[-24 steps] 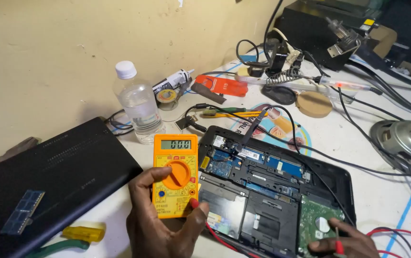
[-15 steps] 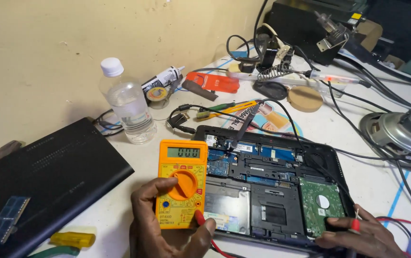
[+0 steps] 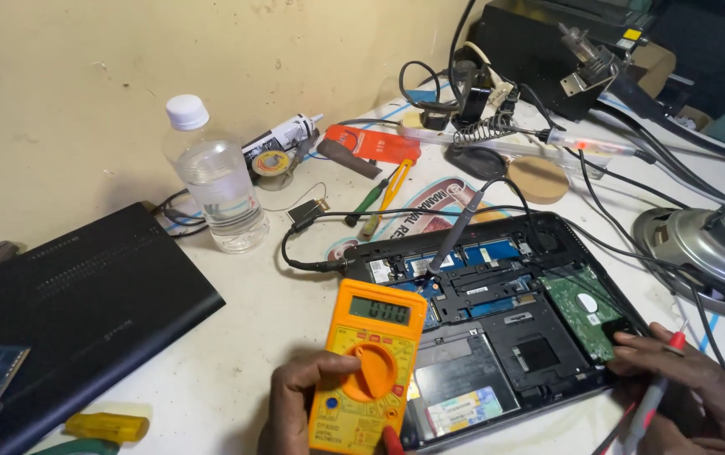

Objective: Using a digital multimeter to test various components on an open laptop motherboard for hardware issues.

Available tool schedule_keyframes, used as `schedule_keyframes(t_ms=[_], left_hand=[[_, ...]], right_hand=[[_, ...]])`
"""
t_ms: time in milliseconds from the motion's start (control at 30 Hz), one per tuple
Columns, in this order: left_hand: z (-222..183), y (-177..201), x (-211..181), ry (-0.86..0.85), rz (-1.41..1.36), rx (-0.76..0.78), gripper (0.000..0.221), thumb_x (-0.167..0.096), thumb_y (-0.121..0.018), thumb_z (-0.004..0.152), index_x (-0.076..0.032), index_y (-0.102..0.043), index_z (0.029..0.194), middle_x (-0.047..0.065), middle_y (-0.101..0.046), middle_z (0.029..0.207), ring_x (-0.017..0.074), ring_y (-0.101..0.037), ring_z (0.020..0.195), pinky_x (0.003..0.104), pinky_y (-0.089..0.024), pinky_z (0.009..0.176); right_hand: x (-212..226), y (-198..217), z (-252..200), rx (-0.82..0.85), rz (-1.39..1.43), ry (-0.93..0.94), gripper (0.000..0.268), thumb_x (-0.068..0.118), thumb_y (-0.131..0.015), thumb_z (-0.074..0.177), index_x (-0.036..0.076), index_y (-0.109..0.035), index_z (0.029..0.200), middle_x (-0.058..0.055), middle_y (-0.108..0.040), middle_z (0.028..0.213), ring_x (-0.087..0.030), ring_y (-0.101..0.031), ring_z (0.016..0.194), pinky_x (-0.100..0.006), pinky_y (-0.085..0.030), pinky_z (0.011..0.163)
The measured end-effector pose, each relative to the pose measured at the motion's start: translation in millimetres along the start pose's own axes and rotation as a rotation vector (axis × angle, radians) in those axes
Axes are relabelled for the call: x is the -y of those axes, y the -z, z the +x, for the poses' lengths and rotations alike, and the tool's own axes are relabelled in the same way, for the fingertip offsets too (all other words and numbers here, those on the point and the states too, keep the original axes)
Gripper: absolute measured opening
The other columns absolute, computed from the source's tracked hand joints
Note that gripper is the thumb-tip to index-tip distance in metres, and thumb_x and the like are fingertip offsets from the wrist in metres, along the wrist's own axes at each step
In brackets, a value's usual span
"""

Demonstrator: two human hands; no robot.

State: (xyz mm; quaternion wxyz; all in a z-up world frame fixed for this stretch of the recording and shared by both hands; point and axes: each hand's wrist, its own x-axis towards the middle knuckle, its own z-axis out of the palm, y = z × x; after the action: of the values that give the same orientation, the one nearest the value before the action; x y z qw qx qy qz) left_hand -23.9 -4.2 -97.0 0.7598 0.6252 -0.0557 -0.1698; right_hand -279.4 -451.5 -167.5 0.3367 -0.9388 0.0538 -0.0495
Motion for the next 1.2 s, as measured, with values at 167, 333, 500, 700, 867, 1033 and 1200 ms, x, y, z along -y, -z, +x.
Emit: schedule_keyframes(t_ms=[167,333,500,700,867,1033,1200], left_hand=[[9.5,-10.8,-44.5,-0.243,-0.209,0.001,0.077,0.001,-0.091,0.053,-0.011,-0.054,0.12,0.02,-0.071,0.127,0.0289,-0.076,0.095,0.037,-0.066,0.073],[25.2,-15.4,-57.4,-0.239,-0.305,-0.001,0.064,-0.009,-0.077,0.071,-0.013,-0.049,0.128,0.021,-0.068,0.12,0.0288,-0.074,0.094,0.033,-0.06,0.059],[41.0,-8.4,-77.5,0.098,-0.229,0.05,0.059,0.01,-0.074,0.067,0.007,-0.064,0.125,0.032,-0.084,0.108,0.0411,-0.08,0.09,0.049,-0.067,0.078],[50.4,-8.1,-80.6,0.098,-0.351,-0.031,0.047,0.011,-0.068,0.074,0.005,-0.058,0.119,0.031,-0.075,0.111,0.041,-0.073,0.095,0.053,-0.062,0.078],[48.2,-9.1,-108.4,0.231,-0.231,-0.046,0.05,0.008,-0.067,0.073,0.004,-0.062,0.123,0.029,-0.079,0.113,0.0387,-0.074,0.097,0.049,-0.06,0.083],[65.7,-1.2,-111.5,0.215,-0.2,0.098,0.044,-0.001,-0.062,0.076,0.002,-0.059,0.12,0.026,-0.075,0.112,0.0365,-0.07,0.093,0.051,-0.061,0.071],[77.4,-1.7,-121.7,0.257,-0.003,0.219,0.041,-0.006,-0.06,0.077,-0.001,-0.057,0.117,0.025,-0.075,0.109,0.0349,-0.072,0.084,0.042,-0.06,0.062]], right_hand=[[21.0,-16.5,-8.9,-0.241,-0.234,0.047,0.089,0.062,-0.082,0.053,0.024,-0.071,0.133,0.004,-0.083,0.128,-0.019,-0.067,0.135,-0.055,-0.035,0.124],[-0.1,-14.9,-26.0,-0.187,-0.364,-0.02,0.076,0.057,-0.086,0.062,0.03,-0.073,0.132,0.012,-0.083,0.128,-0.012,-0.07,0.131,-0.047,-0.044,0.12],[233.9,-64.6,53.0,-1.031,0.148,-0.432,0.045,-0.014,-0.059,0.095,-0.007,-0.058,0.139,-0.023,-0.064,0.144,-0.025,-0.06,0.119,-0.032,-0.045,0.099],[202.9,-44.1,51.8,-0.805,0.244,-0.279,0.051,-0.015,-0.06,0.08,-0.013,-0.06,0.13,-0.024,-0.067,0.132,-0.027,-0.057,0.144,-0.035,-0.042,0.117],[212.0,-54.1,75.1,-0.908,0.443,-0.178,0.041,-0.017,-0.058,0.083,-0.017,-0.054,0.124,-0.032,-0.065,0.132,-0.033,-0.064,0.13,-0.034,-0.05,0.107],[192.5,-42.1,81.5,-0.772,0.506,-0.175,0.042,-0.02,-0.057,0.08,-0.015,-0.057,0.122,-0.03,-0.068,0.132,-0.031,-0.064,0.134,-0.038,-0.051,0.11],[202.3,-42.3,80.7,-0.762,0.434,-0.214,0.041,-0.014,-0.054,0.084,-0.014,-0.055,0.125,-0.028,-0.066,0.136,-0.029,-0.059,0.143,-0.036,-0.045,0.118]])
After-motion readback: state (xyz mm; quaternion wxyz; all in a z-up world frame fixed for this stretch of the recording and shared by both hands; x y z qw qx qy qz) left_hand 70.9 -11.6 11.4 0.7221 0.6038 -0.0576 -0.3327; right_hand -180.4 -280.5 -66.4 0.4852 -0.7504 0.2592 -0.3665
